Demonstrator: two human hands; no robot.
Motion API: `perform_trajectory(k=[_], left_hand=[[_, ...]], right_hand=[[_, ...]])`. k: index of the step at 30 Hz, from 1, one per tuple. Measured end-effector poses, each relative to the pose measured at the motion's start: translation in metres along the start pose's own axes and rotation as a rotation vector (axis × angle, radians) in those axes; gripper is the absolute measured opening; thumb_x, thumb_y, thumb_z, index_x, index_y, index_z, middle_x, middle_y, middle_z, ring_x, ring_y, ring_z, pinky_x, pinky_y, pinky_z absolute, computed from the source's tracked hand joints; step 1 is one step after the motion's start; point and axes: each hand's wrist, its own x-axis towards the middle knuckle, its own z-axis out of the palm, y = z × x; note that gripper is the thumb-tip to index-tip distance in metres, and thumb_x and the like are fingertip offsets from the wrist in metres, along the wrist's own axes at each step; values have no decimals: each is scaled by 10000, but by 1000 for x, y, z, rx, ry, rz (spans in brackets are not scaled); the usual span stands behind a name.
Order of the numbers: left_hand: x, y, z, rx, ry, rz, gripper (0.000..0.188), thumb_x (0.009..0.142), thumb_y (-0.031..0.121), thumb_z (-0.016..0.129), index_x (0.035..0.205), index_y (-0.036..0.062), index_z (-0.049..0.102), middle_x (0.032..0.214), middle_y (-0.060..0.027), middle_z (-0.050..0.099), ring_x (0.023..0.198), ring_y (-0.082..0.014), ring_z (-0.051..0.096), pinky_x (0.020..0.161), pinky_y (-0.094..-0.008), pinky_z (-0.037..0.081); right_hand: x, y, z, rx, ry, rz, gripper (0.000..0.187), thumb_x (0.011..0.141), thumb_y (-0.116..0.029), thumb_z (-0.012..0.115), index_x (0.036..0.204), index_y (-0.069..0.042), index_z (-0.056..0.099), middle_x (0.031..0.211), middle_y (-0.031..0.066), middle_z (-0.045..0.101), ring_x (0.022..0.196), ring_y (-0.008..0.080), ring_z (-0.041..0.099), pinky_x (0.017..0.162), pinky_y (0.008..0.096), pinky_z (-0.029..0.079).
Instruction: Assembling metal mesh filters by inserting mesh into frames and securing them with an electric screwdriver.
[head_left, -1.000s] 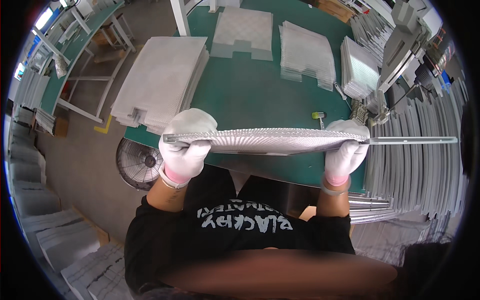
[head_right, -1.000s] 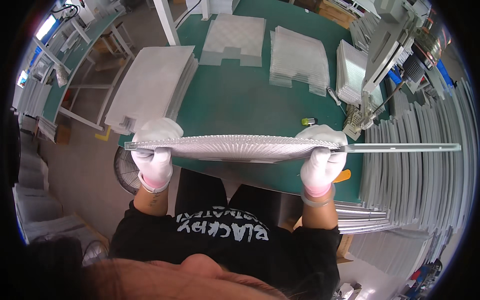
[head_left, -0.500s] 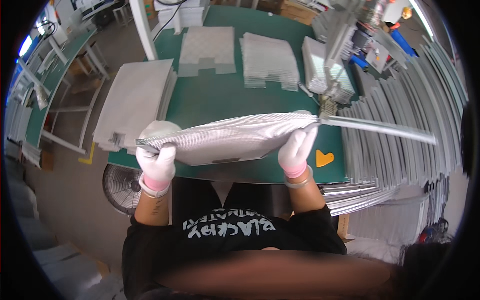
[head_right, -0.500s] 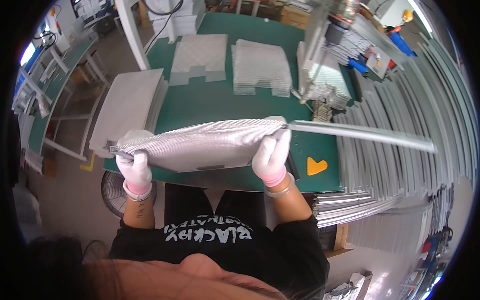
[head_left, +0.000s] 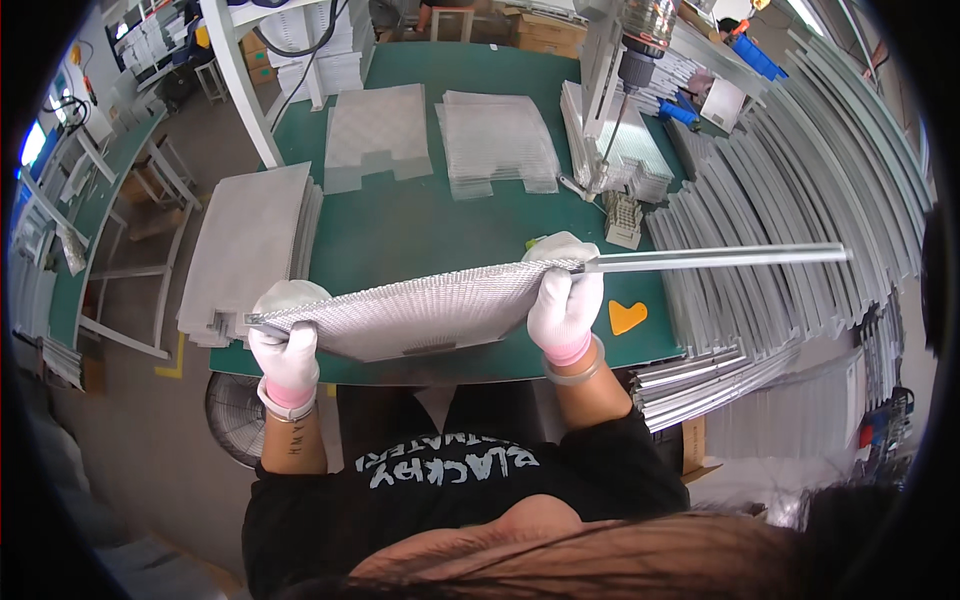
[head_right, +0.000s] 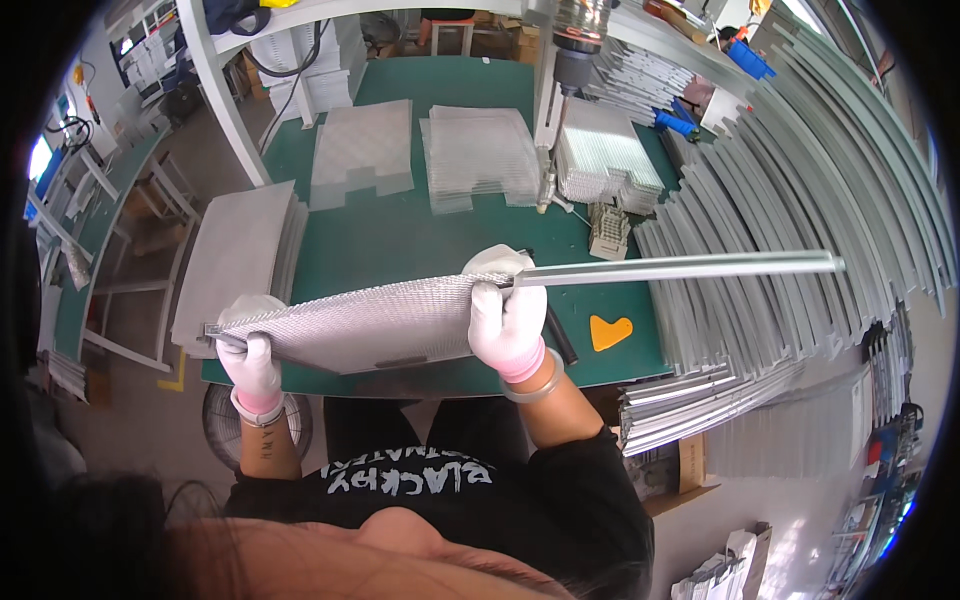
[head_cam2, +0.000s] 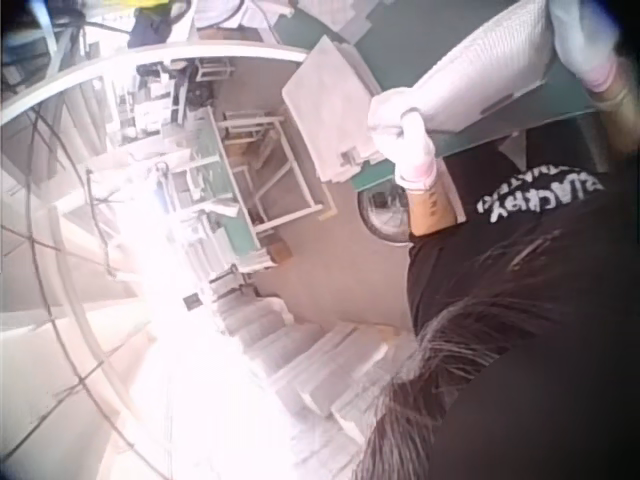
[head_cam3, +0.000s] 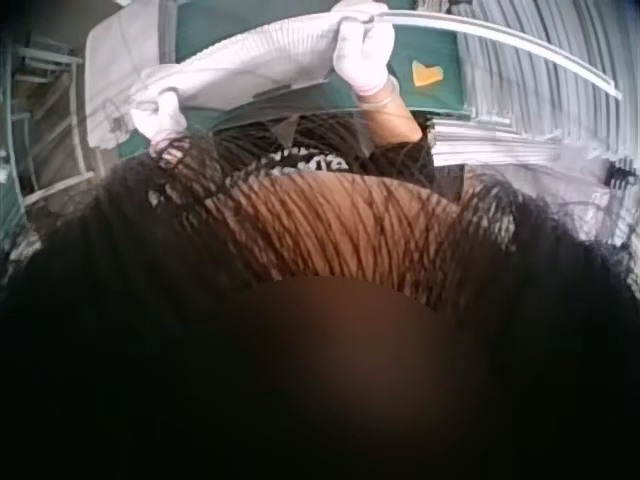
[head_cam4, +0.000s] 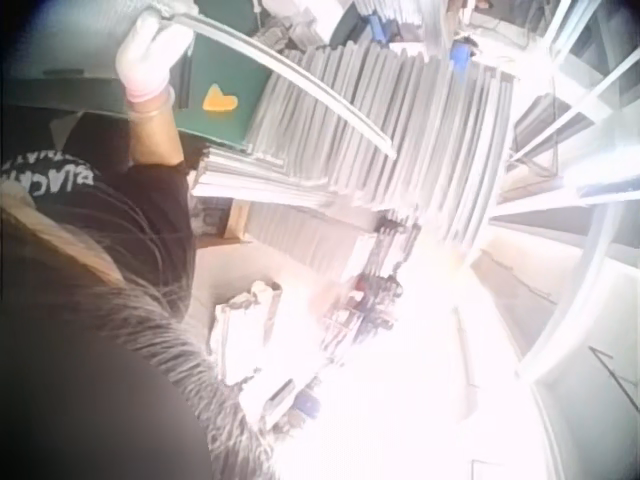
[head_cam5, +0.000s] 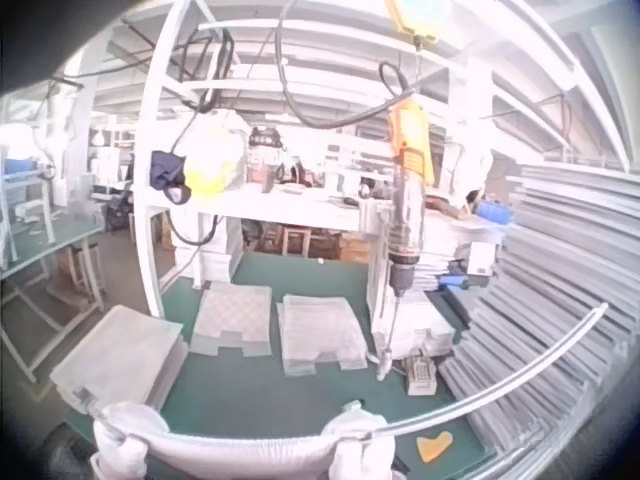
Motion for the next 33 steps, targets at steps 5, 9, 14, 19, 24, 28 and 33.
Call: perform_trajectory(k=[5,9,14,19,24,28,33], left_hand=[[32,25,-7,-13,-331,97,141,873,89,669,944,1,586,891,-116,635,805,-238,619,736,-379,512],[29,15,6,5,-126,64,111,879,39,630,967,12,569,882,-111,611,793,-226,608,754,-358,506],[26,9,7,2,-106,88,121,881,31,622,987,12,565,893,-108,609,815,-209,604,773,-339,497],[24,10,8,18,-74,50,108,882,43,625,973,14,574,898,-114,615,827,-196,600,786,-320,486],[24,10,6,2,-96,54,129,866,53,640,972,3,585,905,-121,625,823,-195,597,776,-320,481],[24,13,9,3,-103,49,122,857,49,647,956,-5,600,905,-122,636,817,-194,597,770,-318,479],[23,15,8,-23,-106,44,130,854,52,657,958,-11,611,907,-122,638,823,-199,602,767,-319,480]], right_hand=[[-10,2,-6,64,-27,-17,98,979,-83,480,1018,7,487,871,117,581,778,166,543,744,289,451],[-8,7,-2,-65,-41,23,318,924,17,518,1237,13,466,919,105,614,817,147,557,732,262,464],[3,-4,15,363,348,157,1032,811,157,628,1581,-75,-18,1048,136,644,792,80,552,697,204,479],[23,-16,-15,-93,-57,164,935,821,6,703,1555,26,125,908,94,680,731,117,628,681,261,526],[68,-56,-42,-512,-486,-34,793,743,-75,792,1454,0,449,870,136,655,727,220,644,706,330,532],[91,-63,-53,-529,-677,-257,693,784,-74,769,1423,-36,504,836,133,637,685,294,607,658,375,508],[103,-69,-54,-476,-830,-300,641,824,-52,719,1428,-64,504,774,119,597,661,315,580,621,395,474]])
